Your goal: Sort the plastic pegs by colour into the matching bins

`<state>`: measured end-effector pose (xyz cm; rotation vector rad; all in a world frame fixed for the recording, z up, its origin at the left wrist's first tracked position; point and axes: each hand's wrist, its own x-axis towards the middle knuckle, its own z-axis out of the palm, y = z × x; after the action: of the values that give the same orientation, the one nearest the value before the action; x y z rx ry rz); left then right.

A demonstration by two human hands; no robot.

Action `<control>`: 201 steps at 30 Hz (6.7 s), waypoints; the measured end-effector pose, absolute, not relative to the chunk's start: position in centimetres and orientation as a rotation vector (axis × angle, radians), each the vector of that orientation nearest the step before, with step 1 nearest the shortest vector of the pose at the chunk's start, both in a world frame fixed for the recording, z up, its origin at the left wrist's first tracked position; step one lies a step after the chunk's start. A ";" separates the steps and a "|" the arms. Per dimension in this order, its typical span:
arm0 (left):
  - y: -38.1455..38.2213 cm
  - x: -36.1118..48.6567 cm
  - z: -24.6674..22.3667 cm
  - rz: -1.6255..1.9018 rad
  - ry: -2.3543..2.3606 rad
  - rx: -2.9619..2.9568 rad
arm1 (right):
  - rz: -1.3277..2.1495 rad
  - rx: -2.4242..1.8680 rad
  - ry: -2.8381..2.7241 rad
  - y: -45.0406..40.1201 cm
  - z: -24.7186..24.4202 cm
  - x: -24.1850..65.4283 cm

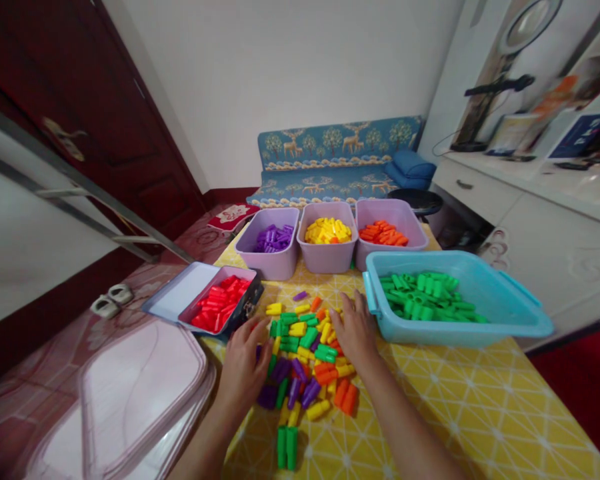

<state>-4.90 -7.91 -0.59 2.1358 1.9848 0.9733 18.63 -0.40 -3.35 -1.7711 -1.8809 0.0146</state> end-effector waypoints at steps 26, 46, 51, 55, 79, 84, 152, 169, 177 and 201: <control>-5.7 -1.9 0.4 0.963 1.389 1.943 | 0.372 -1.411 -1.961 -4.7 -1.4 19.5; -8.5 1.2 -0.9 0.923 1.386 2.158 | 0.362 -1.316 -1.971 -8.2 -3.1 17.7; -3.3 1.2 0.1 1.040 1.496 2.082 | 0.473 -1.353 -1.820 -4.7 -2.0 16.9; -0.4 1.0 0.5 0.868 1.607 2.162 | 0.450 -1.602 -1.913 -2.3 -0.8 16.2; -0.3 0.2 -0.9 1.157 1.398 1.923 | 0.591 -1.399 -1.418 -1.2 -1.9 16.4; -0.4 0.2 -0.9 1.115 1.398 1.999 | 0.745 -1.313 -1.266 -1.4 -0.8 15.9; -0.1 -4.2 0.9 0.947 1.385 1.628 | 0.751 -1.285 -1.386 -2.0 -1.5 14.4; -1.7 -1.8 3.0 0.946 0.832 0.938 | 0.617 -1.133 -1.450 -2.1 -0.9 14.1; -0.8 -0.8 3.4 1.217 1.062 1.103 | 0.614 -1.137 -1.440 -2.3 -0.9 14.3; 3.9 1.1 3.9 1.003 1.543 2.285 | 0.393 -1.243 -1.167 -2.1 -1.4 15.4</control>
<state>1.11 3.91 3.90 2.2851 1.5427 1.0029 15.42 -2.14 -1.36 -1.2426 -1.1674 0.3932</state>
